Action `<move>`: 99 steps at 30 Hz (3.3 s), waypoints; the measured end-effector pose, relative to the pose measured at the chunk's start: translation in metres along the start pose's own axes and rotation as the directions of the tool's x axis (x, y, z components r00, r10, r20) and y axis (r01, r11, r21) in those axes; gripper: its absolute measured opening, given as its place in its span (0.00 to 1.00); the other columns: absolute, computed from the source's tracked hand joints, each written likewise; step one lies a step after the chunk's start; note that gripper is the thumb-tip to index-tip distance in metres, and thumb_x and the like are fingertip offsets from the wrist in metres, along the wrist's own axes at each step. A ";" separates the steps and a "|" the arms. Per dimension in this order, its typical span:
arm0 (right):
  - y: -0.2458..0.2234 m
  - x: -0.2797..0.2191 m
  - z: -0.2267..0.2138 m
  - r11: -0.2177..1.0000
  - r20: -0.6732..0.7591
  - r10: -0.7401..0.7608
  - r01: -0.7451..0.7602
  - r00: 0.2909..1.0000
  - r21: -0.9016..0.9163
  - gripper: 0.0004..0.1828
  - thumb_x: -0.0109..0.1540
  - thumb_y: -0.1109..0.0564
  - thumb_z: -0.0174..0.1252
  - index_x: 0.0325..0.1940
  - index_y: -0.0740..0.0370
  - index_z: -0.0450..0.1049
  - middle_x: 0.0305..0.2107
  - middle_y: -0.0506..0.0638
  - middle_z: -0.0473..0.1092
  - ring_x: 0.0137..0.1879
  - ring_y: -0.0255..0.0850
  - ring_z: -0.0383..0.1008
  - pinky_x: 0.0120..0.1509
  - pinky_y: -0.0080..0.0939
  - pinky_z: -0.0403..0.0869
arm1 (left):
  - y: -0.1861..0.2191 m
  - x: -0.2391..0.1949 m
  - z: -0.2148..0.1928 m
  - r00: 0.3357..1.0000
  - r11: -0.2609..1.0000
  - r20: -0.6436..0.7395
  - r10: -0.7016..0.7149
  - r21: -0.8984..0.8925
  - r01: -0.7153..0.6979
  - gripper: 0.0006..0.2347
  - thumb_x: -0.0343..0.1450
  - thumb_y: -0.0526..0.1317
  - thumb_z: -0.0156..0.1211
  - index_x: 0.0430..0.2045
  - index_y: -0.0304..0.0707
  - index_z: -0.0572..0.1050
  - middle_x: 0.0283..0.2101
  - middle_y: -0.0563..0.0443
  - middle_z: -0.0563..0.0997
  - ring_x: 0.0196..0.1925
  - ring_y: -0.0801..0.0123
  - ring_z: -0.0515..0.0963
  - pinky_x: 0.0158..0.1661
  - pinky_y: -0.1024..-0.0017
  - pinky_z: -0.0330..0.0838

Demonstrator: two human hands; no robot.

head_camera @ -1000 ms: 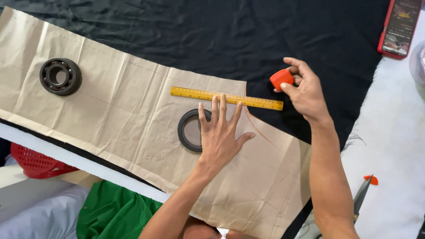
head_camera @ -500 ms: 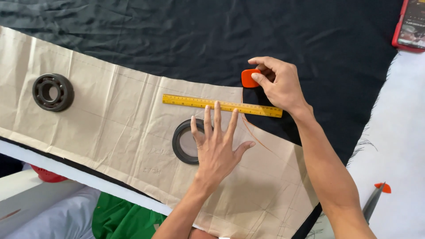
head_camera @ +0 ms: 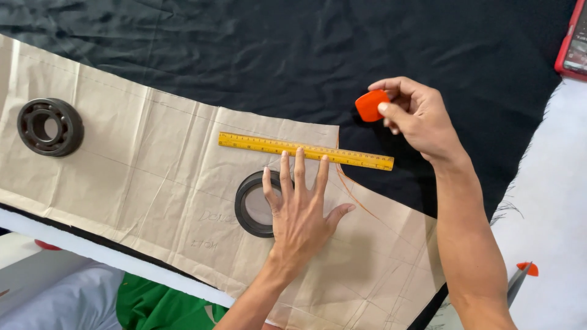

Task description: The person marks a pattern on black fabric using a ruler and chalk, then cuts the fabric with scissors.

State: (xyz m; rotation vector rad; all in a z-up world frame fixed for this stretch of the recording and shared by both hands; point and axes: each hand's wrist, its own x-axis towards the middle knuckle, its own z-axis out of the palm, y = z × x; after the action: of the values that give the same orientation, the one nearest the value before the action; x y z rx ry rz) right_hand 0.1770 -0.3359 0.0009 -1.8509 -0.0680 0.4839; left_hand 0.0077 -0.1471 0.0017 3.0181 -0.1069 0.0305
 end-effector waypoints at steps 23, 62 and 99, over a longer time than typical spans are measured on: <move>-0.018 0.024 0.021 0.861 0.270 -0.193 0.294 0.944 -0.414 0.17 0.62 0.64 0.60 0.55 0.59 0.79 0.38 0.50 0.80 0.39 0.37 0.77 0.46 0.34 0.74 | 0.000 0.002 -0.006 0.999 0.997 -0.037 0.013 0.081 -0.010 0.31 0.74 0.68 0.29 0.68 0.60 0.64 0.70 0.38 0.65 0.69 0.45 0.67 0.62 0.40 0.49; -0.030 0.020 0.030 0.822 0.505 -0.175 0.408 0.845 -0.397 0.14 0.62 0.65 0.59 0.51 0.61 0.82 0.37 0.47 0.80 0.38 0.36 0.79 0.39 0.34 0.75 | -0.001 0.002 0.001 0.999 0.996 -0.054 0.003 0.084 0.002 0.32 0.69 0.70 0.52 0.66 0.62 0.66 0.69 0.40 0.67 0.68 0.44 0.69 0.61 0.45 0.51; -0.042 0.041 0.056 0.828 0.542 -0.217 0.448 0.812 -0.339 0.11 0.62 0.62 0.62 0.48 0.61 0.84 0.39 0.49 0.82 0.42 0.36 0.82 0.42 0.32 0.77 | -0.006 0.003 -0.002 1.000 0.999 -0.005 0.014 0.036 -0.014 0.33 0.67 0.72 0.51 0.65 0.62 0.67 0.70 0.40 0.66 0.72 0.45 0.64 0.62 0.47 0.48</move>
State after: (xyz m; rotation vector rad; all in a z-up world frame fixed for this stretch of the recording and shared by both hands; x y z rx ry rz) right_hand 0.2027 -0.2594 0.0137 -2.0617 -0.9203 0.7074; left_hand 0.0108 -0.1412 0.0025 3.0532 -0.1279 0.0415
